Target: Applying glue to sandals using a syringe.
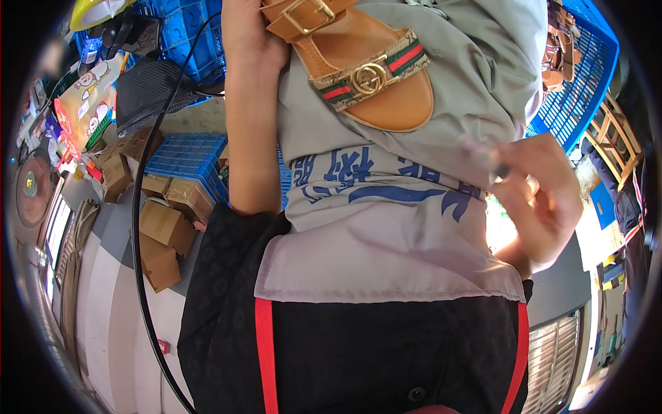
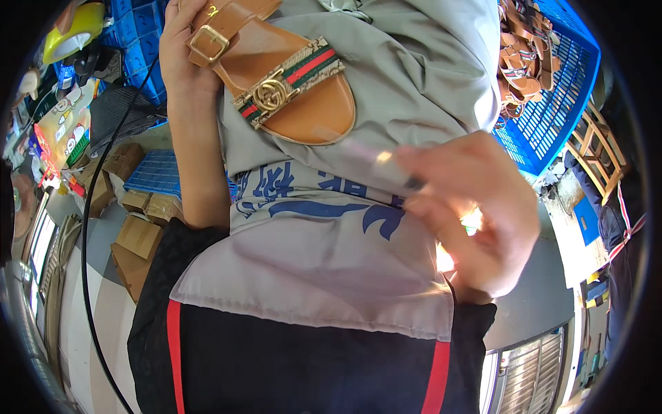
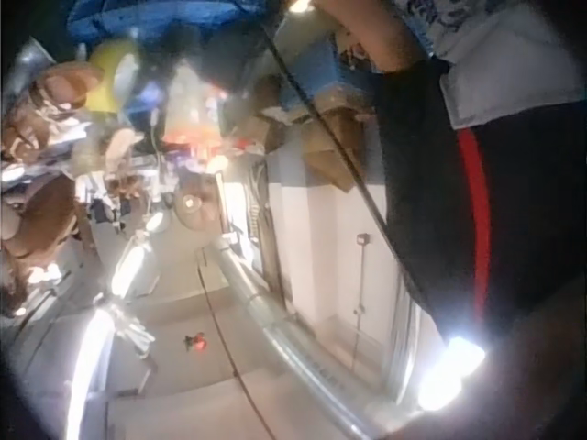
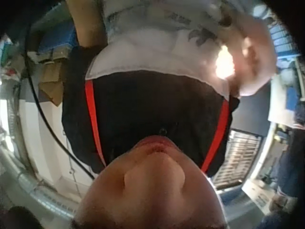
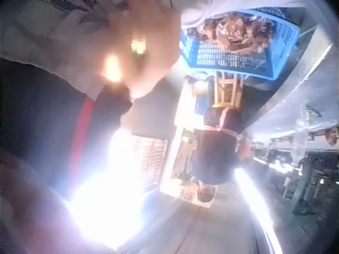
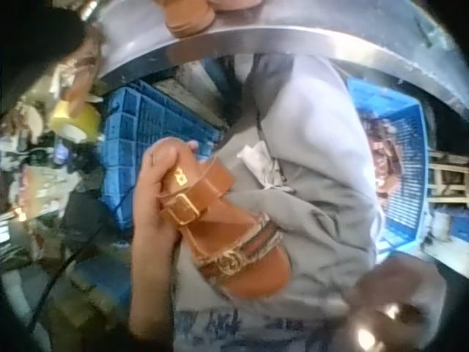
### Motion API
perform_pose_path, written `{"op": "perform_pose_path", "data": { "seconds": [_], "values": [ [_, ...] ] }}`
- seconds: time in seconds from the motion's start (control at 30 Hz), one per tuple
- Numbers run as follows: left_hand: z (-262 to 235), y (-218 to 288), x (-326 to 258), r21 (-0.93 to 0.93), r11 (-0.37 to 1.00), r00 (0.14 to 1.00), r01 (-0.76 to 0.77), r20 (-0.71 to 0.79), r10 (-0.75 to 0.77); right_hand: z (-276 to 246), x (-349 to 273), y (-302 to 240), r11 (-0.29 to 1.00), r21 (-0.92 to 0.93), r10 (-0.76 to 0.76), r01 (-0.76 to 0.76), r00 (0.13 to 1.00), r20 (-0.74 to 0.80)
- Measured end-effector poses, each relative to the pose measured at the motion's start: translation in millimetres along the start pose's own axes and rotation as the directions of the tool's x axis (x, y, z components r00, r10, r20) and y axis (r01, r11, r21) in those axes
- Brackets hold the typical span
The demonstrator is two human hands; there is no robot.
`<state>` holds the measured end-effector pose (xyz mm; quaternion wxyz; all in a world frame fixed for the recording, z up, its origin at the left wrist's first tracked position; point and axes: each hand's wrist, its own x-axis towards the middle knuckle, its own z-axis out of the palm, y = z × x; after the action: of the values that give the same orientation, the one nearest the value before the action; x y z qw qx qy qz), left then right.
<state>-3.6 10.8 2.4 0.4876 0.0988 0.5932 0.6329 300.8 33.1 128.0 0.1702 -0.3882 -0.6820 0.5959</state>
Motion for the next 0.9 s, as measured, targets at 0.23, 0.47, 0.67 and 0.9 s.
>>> {"op": "perform_pose_path", "data": {
  "seconds": [0.23,0.47,0.67,0.9],
  "values": [
    [5.9,27.6,8.6,-0.297,0.89,0.854,0.346,0.493,-0.167,36.4,-3.4,28.4,0.809,0.538,0.394,-0.239,0.898,-0.194],
    [26.0,35.7,1.6,-0.309,0.939,0.933,0.151,0.359,-0.032,42.9,-20.1,34.2,0.678,0.709,0.36,-0.192,0.928,-0.093],
    [0.1,20.4,22.3,-0.432,0.846,0.812,0.312,0.584,-0.001,43.8,-22.3,38.8,0.685,0.699,0.336,-0.204,0.94,-0.056],
    [15.0,28.5,12.9,-0.492,0.822,0.809,0.287,0.584,0.067,44.2,-14.2,42.0,0.71,0.688,0.246,-0.15,0.968,-0.043]
  ]
}}
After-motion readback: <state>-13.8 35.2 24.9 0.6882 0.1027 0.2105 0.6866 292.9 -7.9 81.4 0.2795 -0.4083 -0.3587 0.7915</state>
